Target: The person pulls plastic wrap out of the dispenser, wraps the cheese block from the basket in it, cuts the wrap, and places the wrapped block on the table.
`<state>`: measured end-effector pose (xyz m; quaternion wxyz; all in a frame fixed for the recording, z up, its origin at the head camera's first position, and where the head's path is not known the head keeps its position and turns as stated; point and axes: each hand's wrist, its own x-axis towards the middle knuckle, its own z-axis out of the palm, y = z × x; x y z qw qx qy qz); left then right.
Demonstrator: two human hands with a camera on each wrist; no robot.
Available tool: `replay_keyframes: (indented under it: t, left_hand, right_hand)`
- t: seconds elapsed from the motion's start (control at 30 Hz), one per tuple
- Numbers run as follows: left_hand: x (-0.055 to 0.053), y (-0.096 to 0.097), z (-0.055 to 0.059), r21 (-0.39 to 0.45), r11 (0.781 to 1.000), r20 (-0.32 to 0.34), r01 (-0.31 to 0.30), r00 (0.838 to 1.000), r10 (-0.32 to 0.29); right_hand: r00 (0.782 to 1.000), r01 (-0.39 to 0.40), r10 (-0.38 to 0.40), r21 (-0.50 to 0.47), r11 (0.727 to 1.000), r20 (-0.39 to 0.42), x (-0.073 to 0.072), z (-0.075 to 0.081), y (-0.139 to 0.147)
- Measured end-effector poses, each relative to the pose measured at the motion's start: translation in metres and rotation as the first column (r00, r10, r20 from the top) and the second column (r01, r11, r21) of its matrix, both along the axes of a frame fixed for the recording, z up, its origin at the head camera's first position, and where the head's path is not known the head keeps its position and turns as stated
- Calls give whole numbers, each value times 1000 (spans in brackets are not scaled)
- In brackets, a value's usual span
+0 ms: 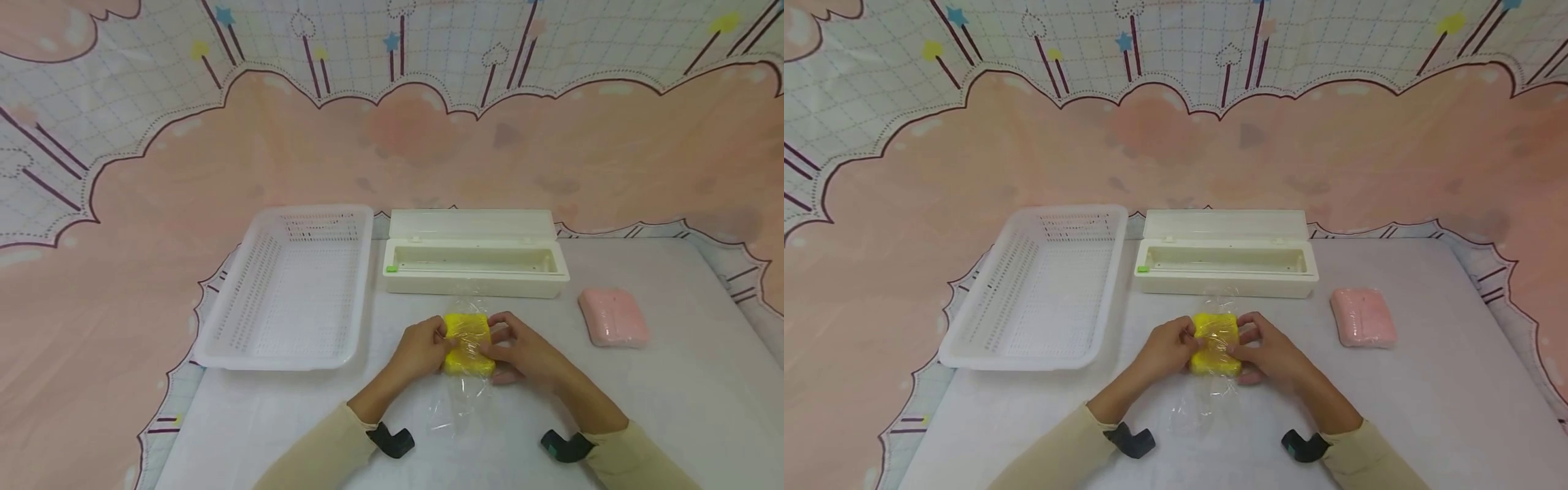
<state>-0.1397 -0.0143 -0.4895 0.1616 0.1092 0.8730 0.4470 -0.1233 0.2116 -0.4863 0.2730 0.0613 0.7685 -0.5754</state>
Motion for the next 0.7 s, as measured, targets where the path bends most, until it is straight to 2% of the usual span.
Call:
replay_keyframes:
  t: [0.13,0.27,0.4,0.6,0.7]
  left_hand:
    - [8,-2,0,6,1000,21,12,1000,-12]
    - [15,-4,-1,87,996,128,2,992,-13]
    - [19,-6,-5,132,991,172,-16,985,-7]
    - [25,-13,-8,204,978,232,-52,973,3]
    - [32,-19,-10,238,967,293,-94,956,21]
  right_hand:
    - [1000,-27,27,25,999,-10,5,0,-5]
    - [997,-55,59,79,995,-50,11,2,-9]
    - [994,-68,76,105,992,-73,13,3,-10]
    - [999,-46,46,74,996,-6,20,5,-9]
    - [999,-36,35,51,998,23,28,8,-7]
